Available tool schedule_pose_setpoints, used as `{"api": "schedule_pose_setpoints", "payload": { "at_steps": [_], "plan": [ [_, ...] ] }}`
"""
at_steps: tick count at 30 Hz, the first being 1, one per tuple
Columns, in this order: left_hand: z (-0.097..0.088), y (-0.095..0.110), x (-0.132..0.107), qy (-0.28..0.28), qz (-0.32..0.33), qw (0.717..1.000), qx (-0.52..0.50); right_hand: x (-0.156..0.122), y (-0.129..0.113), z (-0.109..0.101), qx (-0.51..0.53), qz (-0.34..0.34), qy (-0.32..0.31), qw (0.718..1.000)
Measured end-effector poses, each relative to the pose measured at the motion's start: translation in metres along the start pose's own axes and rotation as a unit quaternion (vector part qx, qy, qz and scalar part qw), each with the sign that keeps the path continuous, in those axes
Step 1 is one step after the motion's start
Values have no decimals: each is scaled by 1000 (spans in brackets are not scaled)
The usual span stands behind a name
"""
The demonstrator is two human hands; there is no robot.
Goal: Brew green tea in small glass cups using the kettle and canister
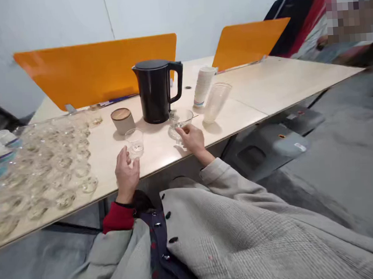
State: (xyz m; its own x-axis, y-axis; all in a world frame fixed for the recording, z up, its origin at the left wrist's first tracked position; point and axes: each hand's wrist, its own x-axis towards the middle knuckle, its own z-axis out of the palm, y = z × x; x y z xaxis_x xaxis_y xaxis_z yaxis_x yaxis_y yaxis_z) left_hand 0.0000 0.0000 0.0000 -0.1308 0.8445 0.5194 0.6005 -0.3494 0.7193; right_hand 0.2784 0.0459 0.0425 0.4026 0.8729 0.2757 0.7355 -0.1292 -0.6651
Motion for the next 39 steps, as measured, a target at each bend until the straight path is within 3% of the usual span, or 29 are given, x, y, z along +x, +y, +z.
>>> {"api": "schedule_pose_setpoints", "payload": {
  "at_steps": [4, 8, 18, 24, 26, 29, 33, 36, 39],
  "plan": [
    [-1, 3, 0, 1, -5, 1000, 2, 4, -7, 5, -19, -13, -5, 1000],
    [-1, 4, 1, -3, -3, 1000, -9, 10, 3, 3, -27, -21, 19, 999],
    [0, 0, 2, 1, 10, 1000, 1, 27, 52, -31, 15, -26, 50, 998],
    [1, 0, 2, -2, 18, 1000, 9, 30, 67, -42, 59, -32, 26, 997],
    [1, -1, 2, -2, 20, 1000, 14, 24, 67, -47, 47, -25, 51, 997],
    [2, -3, 1, -3, 20, 1000, 17, 7, 60, -57, 23, -24, 141, 989],
    [3, -5, 0, 0, 25, 1000, 12, 6, 33, -62, 96, -107, 198, 970],
    [3, -6, -1, 1, 27, 1000, 13, 46, 4, -54, 182, -162, 191, 951],
    [3, -6, -2, 2, 25, 1000, 7, 113, -21, -38, 252, -162, 153, 942]
  ]
}}
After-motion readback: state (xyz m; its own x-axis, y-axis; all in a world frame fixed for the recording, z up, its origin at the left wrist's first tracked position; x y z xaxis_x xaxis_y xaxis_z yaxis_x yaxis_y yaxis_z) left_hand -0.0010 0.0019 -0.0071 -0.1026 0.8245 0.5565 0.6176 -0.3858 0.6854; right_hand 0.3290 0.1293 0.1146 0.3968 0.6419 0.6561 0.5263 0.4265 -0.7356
